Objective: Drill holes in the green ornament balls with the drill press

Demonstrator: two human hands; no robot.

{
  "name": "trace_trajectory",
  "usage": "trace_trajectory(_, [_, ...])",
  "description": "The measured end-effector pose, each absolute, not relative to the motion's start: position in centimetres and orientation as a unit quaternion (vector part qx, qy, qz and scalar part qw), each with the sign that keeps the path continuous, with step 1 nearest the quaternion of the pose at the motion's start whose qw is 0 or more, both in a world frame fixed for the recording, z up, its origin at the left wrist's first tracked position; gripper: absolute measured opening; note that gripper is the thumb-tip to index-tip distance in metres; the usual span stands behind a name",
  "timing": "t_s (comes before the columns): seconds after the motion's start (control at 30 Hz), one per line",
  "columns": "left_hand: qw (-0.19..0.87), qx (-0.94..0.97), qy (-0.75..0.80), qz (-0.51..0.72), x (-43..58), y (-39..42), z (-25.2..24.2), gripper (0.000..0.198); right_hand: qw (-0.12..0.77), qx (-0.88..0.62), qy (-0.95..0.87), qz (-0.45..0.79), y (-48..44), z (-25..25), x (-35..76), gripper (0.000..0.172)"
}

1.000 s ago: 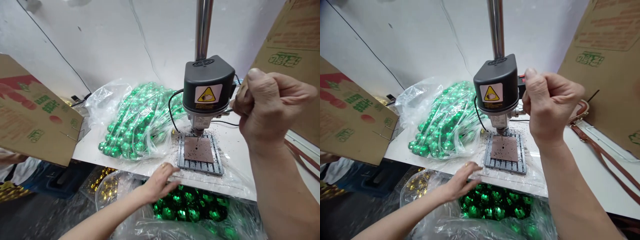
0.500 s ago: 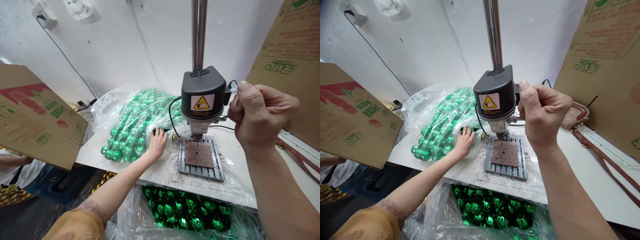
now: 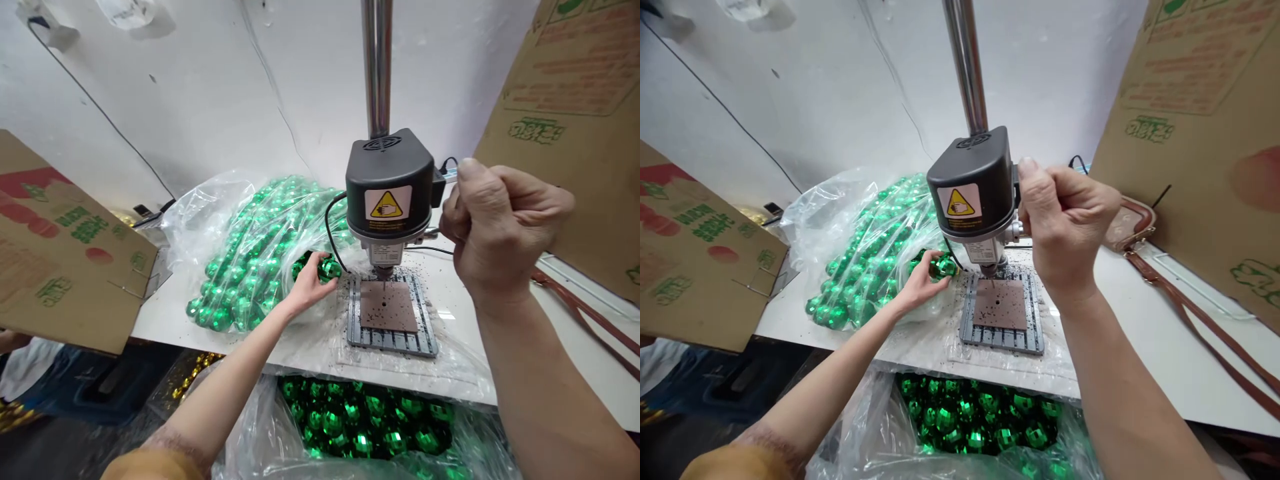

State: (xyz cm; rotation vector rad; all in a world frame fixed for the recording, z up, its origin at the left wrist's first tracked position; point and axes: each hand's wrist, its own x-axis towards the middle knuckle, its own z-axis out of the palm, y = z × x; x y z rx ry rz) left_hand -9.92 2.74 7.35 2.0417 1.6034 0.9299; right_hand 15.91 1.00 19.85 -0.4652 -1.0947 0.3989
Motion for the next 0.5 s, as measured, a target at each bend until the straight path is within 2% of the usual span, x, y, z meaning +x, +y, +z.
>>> trace_trajectory(0.1, [0.429, 0.608, 0.510, 0.432, -8.1, 0.4, 6.7, 0.046, 0.810, -0.214, -0.511, 0.195, 1.1, 19.8, 15.9, 0.045])
trace_trajectory(0.17, [0.579, 0.498, 0.458, 0.456, -7.0, -0.7, 6.2, 0.044, 0.814, -0.208, -0.508, 0.191, 1.3, 19.8, 15.8, 0.046])
trace_trajectory(0.23, [0.669, 0.416, 0.425, 0.446, -6.0, -1.3, 5.7, 0.047, 0.814, -0.208, -0.508, 0.187, 1.5, 19.7, 15.9, 0.047])
trace_trajectory(0.33, [0.673, 0.408, 0.435, 0.437, -5.0, -1.4, 5.1, 0.051, 0.806, -0.216, -0.518, 0.185, 1.7, 19.6, 16.0, 0.047])
trace_trajectory(0.5, [0.534, 0.530, 0.481, 0.450, -3.8, -0.7, 4.1, 0.054, 0.808, -0.204, -0.521, 0.183, 1.6, 19.7, 15.9, 0.046])
